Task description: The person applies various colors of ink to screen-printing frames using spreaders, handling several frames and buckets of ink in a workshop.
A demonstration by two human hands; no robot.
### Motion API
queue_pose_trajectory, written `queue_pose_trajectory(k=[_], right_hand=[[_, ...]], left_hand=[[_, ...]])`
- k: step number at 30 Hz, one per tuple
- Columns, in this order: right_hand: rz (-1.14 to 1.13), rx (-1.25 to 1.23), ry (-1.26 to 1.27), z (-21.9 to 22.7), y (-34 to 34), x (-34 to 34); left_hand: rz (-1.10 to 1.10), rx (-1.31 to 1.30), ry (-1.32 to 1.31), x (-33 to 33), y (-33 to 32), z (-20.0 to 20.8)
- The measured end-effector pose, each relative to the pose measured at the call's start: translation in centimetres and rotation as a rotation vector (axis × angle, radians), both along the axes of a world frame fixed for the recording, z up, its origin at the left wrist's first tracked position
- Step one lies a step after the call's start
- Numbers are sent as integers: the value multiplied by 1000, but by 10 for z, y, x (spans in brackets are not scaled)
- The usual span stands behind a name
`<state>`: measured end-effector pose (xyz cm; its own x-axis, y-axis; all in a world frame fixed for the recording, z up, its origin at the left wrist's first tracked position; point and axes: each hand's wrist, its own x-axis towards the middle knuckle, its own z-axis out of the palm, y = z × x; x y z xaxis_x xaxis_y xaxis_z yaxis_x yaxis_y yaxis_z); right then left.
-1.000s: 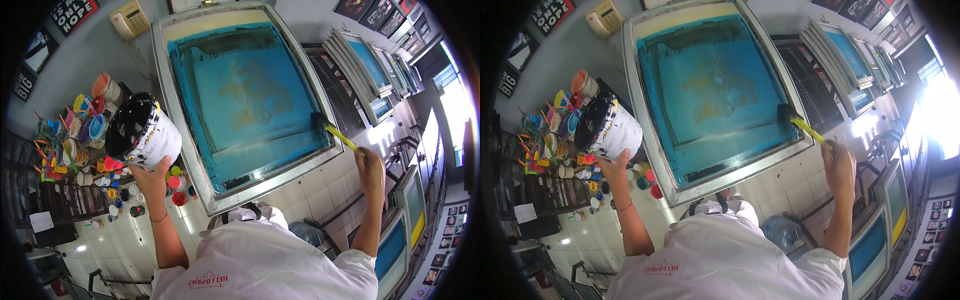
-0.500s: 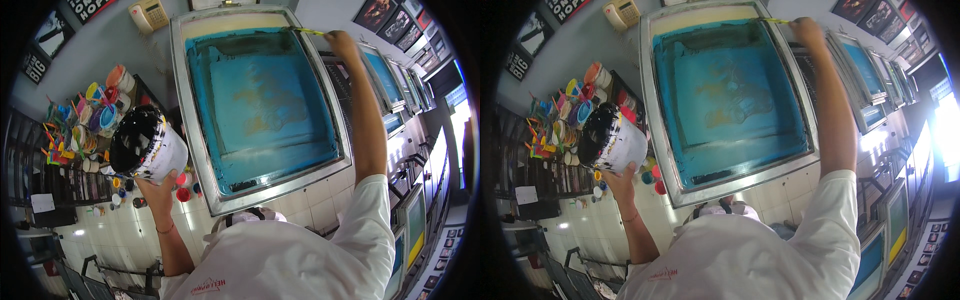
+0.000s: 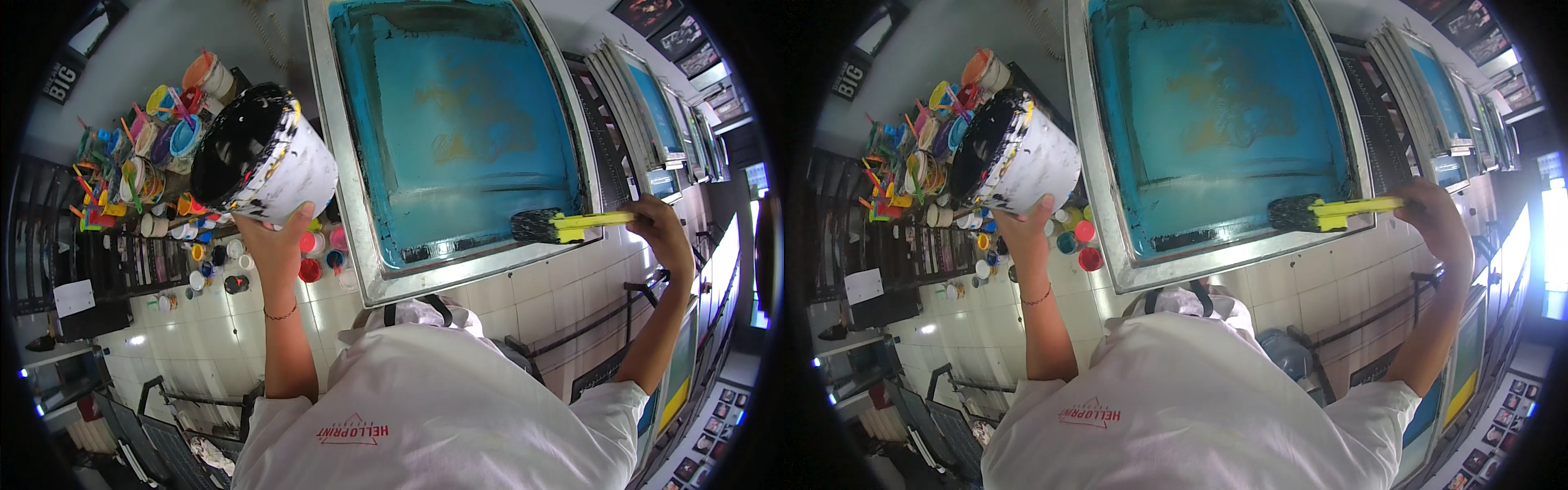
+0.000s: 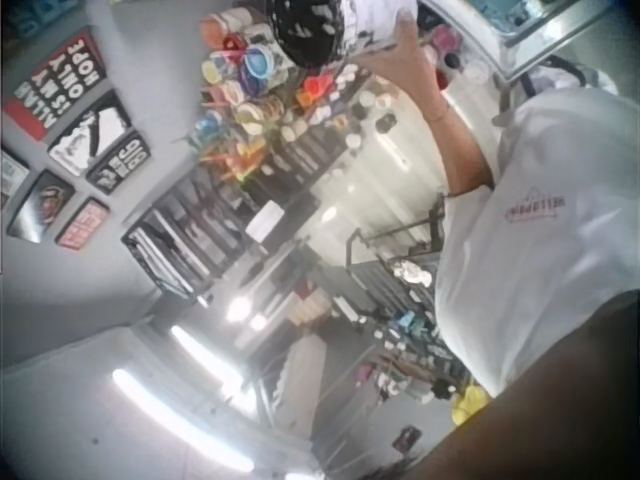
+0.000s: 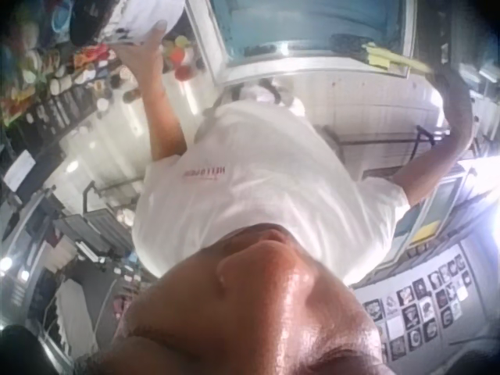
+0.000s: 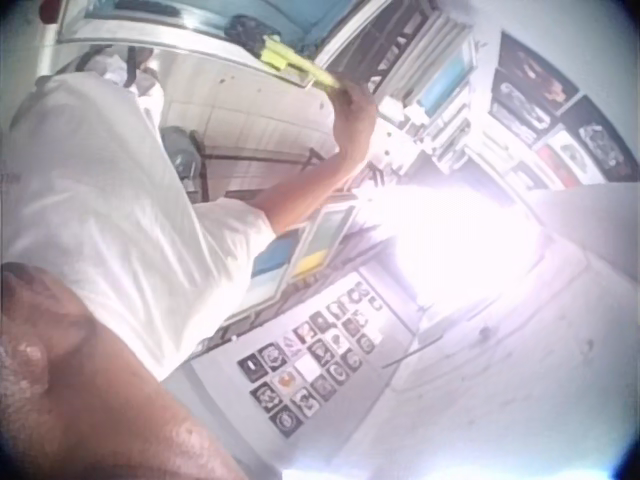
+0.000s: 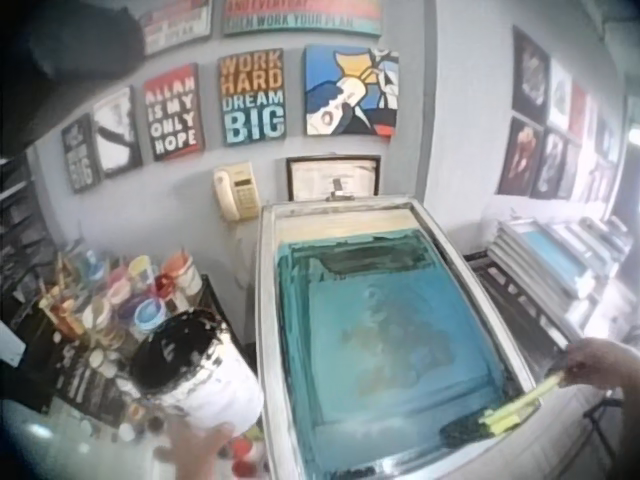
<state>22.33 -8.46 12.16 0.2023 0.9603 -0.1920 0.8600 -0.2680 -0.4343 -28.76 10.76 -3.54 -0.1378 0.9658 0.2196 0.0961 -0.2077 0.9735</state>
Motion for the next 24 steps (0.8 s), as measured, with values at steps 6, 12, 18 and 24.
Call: queue_pose_trajectory(k=[6, 12, 18, 24], right_hand=[[202, 9, -30, -12, 45, -74], [319, 16, 142, -39, 72, -110], [339, 224, 333, -6, 76, -92], [415, 526, -18, 115, 100, -159]], left_hand=[[-66, 6, -39, -5, -9, 4], [-75, 23, -16, -19, -17, 3], [-38, 92, 97, -23, -13, 3], [-9, 402, 403, -17, -13, 15]])
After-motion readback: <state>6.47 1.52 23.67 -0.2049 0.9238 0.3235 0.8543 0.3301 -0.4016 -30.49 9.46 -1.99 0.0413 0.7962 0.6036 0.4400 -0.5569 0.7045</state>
